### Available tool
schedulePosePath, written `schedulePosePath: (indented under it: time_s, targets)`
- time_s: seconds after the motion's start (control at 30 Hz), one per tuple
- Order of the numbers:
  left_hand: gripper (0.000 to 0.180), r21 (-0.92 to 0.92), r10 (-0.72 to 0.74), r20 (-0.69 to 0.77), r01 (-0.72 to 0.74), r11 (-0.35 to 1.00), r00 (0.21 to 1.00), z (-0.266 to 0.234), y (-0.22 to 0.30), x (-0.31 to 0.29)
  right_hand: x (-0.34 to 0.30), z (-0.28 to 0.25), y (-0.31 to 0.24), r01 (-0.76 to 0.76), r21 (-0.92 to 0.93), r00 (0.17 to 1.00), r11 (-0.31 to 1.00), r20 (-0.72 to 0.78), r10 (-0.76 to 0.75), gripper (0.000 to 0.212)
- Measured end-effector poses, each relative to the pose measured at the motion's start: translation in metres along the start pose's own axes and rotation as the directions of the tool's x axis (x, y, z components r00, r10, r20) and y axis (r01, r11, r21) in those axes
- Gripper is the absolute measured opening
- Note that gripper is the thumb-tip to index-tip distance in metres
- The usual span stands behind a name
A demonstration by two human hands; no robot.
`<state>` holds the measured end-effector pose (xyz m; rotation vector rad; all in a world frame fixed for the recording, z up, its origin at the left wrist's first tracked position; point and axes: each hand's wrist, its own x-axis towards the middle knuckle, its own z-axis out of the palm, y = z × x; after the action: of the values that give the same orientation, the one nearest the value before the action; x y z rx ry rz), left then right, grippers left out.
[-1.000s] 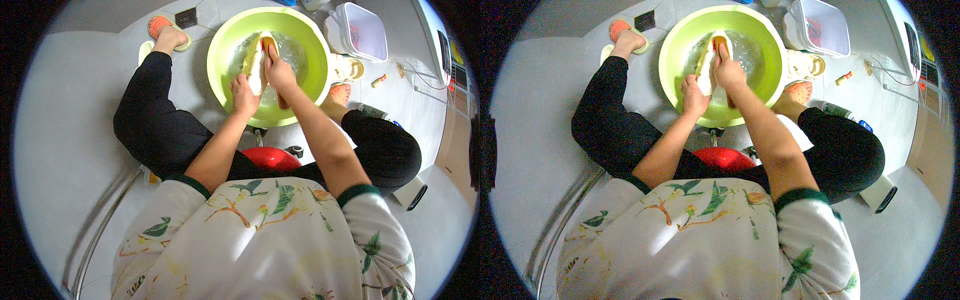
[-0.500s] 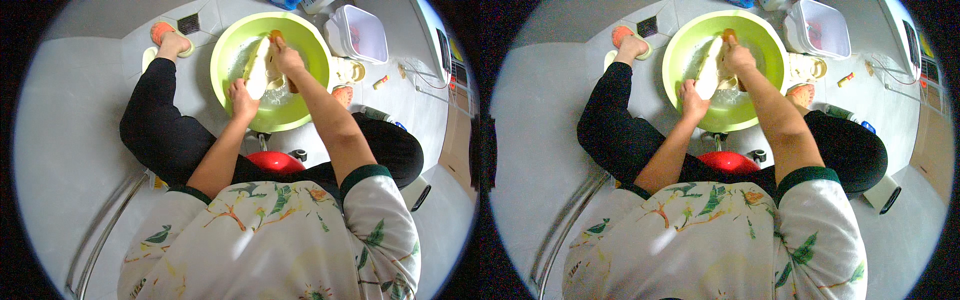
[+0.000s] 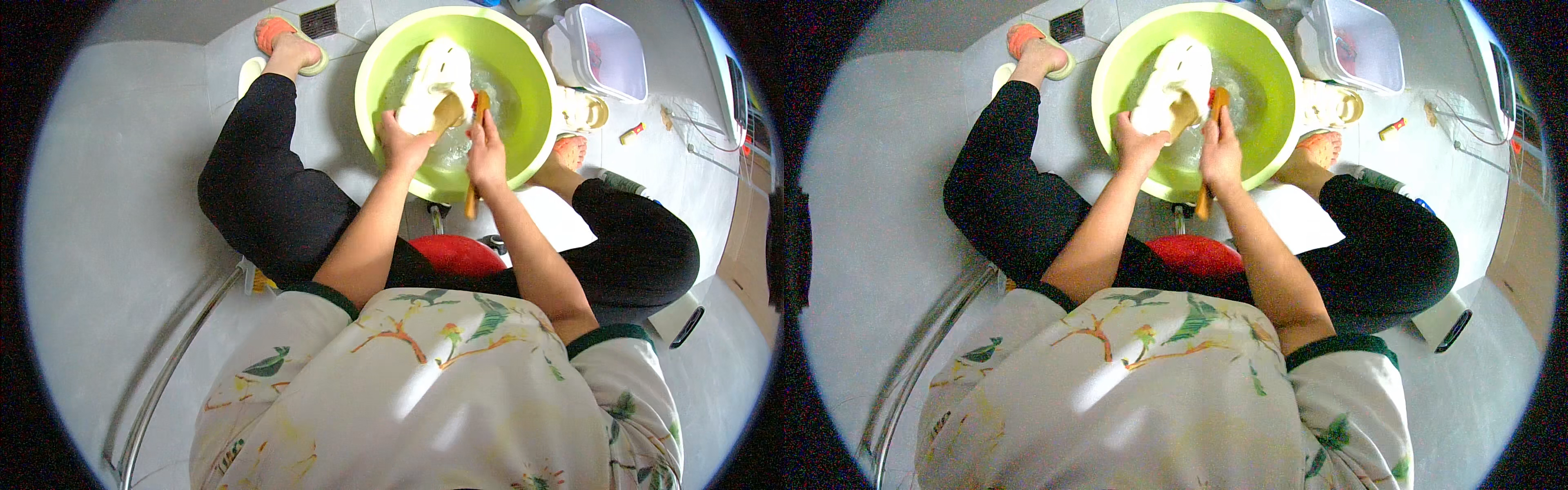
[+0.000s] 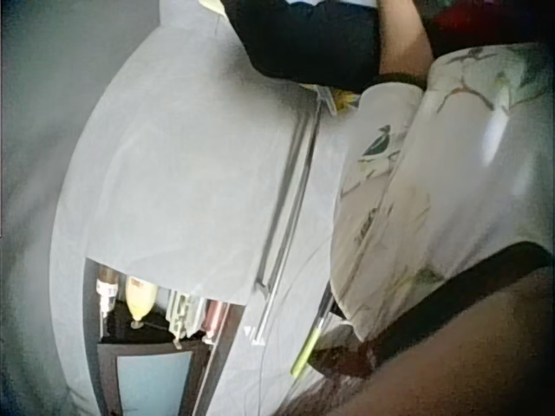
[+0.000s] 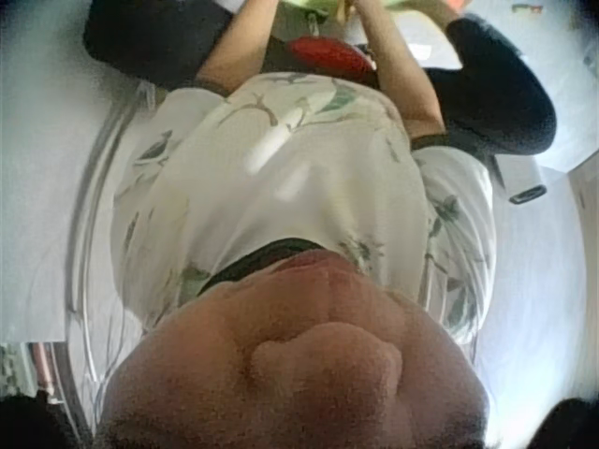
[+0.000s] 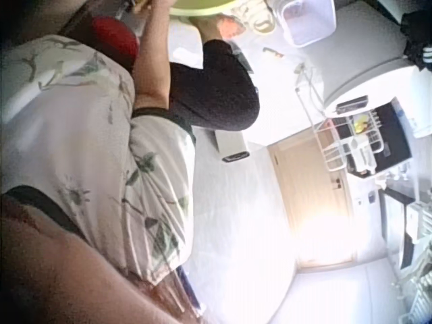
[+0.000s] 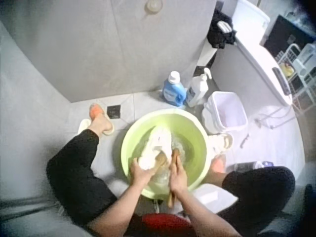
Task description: The person sits on the floor and scrubs a white slipper with a brush in a green basin of soapy water. They repeatedly dip the slipper and brush into the water, scrubbing the sole and upper surfaces thoroughly.
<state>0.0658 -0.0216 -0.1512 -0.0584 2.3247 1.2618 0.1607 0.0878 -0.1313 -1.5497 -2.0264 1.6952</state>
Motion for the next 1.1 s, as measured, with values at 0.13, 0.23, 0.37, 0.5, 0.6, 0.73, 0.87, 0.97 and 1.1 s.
schedulePosePath:
  time_s: [0.13,0.23,0.37,0.5,0.6,0.73,0.87,0.97,1.1]
  targets:
    - [0.065,-0.462,-0.195,0.219,0.277,0.842,0.956,-0.008,0.009,0.002,-0.055,0.017,-0.011,0.194,-0.102,0.98,0.976,0.066,-0.188,0.05]
    - [0.06,-0.565,-0.126,0.305,0.286,0.774,0.944,-0.016,0.001,0.006,-0.032,-0.002,-0.035,0.03,-0.276,0.987,0.961,0.162,0.016,0.049]
    - [0.055,-0.643,-0.202,0.368,0.406,0.649,0.907,-0.02,0.02,-0.01,-0.011,-0.023,-0.026,0.046,0.07,0.981,0.996,0.182,-0.059,0.058]
    - [0.058,-0.697,0.015,0.417,0.309,0.647,0.909,-0.035,0.025,-0.013,-0.055,-0.022,-0.04,0.02,0.419,0.983,0.908,0.158,-0.094,0.055]
    - [0.064,-0.755,0.085,0.38,0.256,0.603,0.921,-0.038,0.028,-0.02,-0.081,-0.036,-0.056,-0.037,0.513,0.977,0.857,0.199,-0.078,0.053]
    - [0.064,-0.627,0.191,0.179,-0.037,0.778,0.965,-0.041,0.034,-0.029,-0.105,-0.048,-0.053,0.081,0.452,0.976,0.888,0.144,-0.163,0.055]
    - [0.065,-0.124,0.391,-0.093,-0.401,0.908,0.916,-0.038,0.028,-0.027,-0.11,-0.062,-0.041,0.005,0.45,0.996,0.893,0.073,-0.042,0.055]
    - [0.067,0.018,0.404,-0.122,-0.405,0.914,0.907,-0.04,0.03,-0.034,-0.106,-0.068,-0.044,-0.124,0.53,0.99,0.839,0.122,0.07,0.059]
    - [0.067,0.026,0.434,-0.133,-0.435,0.9,0.891,-0.04,0.034,-0.043,-0.107,-0.065,-0.04,-0.046,0.442,0.995,0.896,0.096,0.003,0.068]
